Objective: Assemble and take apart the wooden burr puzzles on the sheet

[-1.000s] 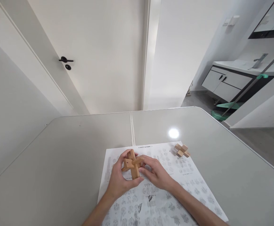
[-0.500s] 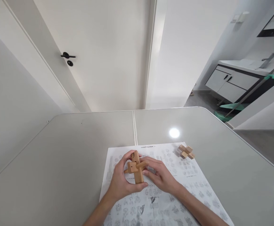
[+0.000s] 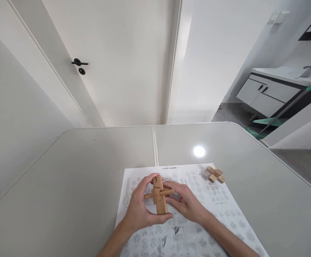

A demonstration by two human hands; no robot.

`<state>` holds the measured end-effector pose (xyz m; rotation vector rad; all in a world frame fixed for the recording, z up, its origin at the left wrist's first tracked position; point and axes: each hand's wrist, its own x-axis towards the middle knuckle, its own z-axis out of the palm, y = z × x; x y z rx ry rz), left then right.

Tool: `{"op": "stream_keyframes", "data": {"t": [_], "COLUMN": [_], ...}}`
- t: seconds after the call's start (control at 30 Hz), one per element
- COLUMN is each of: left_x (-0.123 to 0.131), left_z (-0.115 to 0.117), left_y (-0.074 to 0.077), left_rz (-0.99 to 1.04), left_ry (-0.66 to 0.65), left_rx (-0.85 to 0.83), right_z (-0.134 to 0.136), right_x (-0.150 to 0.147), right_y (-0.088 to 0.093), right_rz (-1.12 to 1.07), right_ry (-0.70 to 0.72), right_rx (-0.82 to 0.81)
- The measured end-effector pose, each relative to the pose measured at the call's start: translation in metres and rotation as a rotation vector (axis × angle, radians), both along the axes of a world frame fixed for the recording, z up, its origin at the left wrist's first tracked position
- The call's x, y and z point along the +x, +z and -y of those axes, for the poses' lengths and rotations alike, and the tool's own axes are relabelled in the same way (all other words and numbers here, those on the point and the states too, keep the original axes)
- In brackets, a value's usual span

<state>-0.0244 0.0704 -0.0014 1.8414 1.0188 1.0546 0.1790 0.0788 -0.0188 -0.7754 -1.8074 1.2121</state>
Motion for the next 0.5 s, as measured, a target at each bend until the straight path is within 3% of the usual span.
{"op": "stream_keyframes", "data": {"t": [0.5], "left_x": [0.0023], "left_z": [-0.0007], "left_y": [-0.0009], "left_rz": [-0.108], "left_ry": [0.042], "left_rx": [0.078], "right_z": [-0.0004], "right_x": [0.0014], "right_y": [-0.0069], "right_rz": [0.043], "right_ry": [0.0], "right_rx": [0.041]}}
